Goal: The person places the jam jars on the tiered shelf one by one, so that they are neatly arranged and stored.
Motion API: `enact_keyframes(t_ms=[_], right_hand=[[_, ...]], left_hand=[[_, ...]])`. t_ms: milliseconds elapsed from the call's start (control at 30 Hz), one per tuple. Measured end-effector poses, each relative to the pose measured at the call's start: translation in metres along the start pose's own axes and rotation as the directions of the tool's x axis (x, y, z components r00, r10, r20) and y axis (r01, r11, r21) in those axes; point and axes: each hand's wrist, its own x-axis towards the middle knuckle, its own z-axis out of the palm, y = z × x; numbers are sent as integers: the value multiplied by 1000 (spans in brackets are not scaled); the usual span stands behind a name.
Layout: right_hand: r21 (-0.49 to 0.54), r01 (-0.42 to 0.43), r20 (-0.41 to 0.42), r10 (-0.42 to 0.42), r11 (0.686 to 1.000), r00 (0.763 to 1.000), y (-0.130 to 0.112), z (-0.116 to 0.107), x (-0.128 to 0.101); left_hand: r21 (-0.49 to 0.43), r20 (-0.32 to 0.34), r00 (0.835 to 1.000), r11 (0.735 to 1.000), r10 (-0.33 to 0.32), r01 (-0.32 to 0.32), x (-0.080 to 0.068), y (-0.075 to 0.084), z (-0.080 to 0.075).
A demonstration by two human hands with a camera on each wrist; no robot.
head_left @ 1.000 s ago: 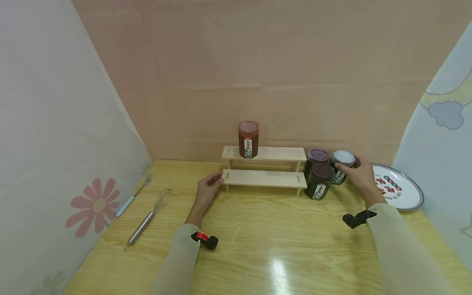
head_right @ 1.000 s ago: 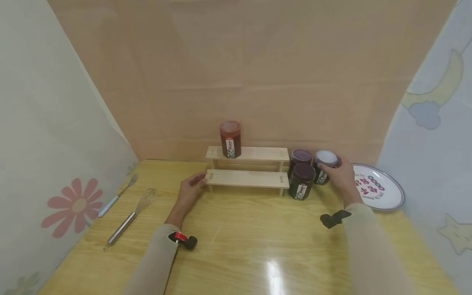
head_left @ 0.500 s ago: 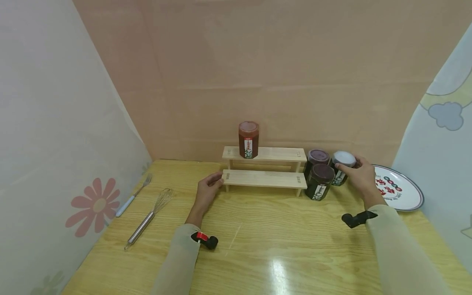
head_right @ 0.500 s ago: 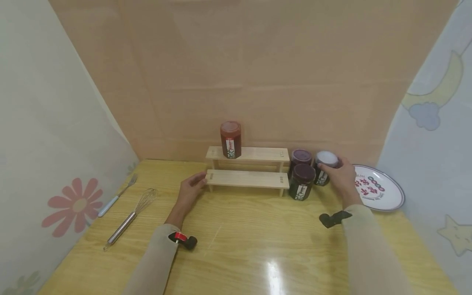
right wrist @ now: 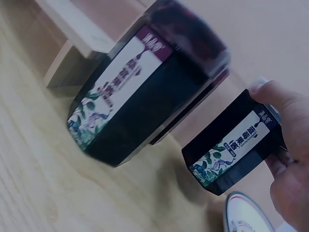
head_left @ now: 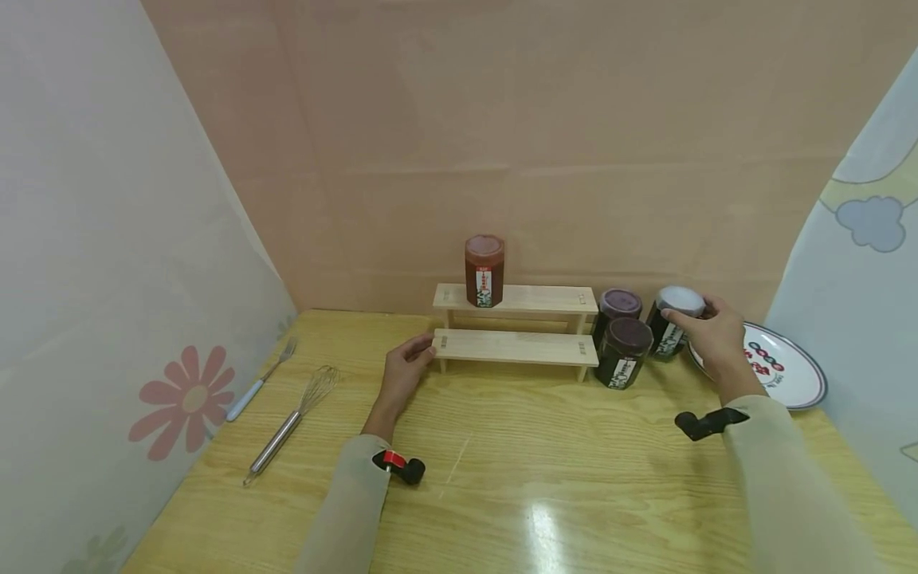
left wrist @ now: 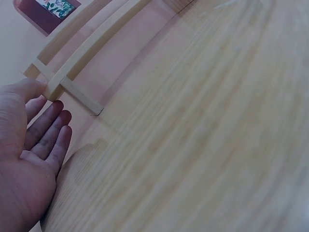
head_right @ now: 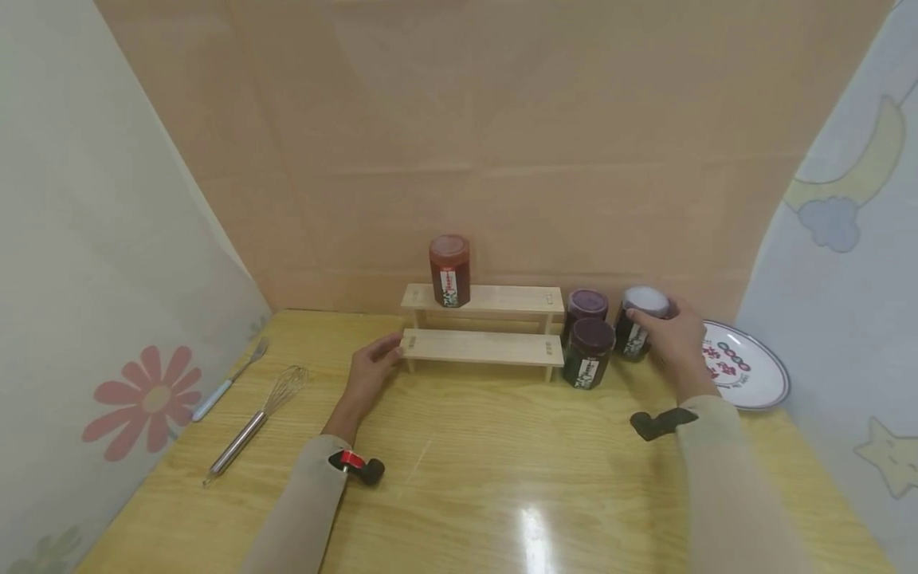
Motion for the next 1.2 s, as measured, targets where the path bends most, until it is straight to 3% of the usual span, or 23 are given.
enact_keyframes(t_ms=[167,333,633,1200], right_hand=[[7,38,-11,-38,999,999,-11,-10,-2],[-12,30,-20,-31,999,999,-29,-21,-1],[-7,21,-27,-21,1000,999,-57,-27,-3],[81,89,-19,-88,993,996,-104,-3,-8]], left_hand=[[6,15,1000,1000,-25,25,1,2,0],[4,6,1000,1000,11,-11,-1,3,1],[25,-7,1000,1000,10,-10,-3,5,0],[20,2,1000,1000,-13,13,-4,6,1]])
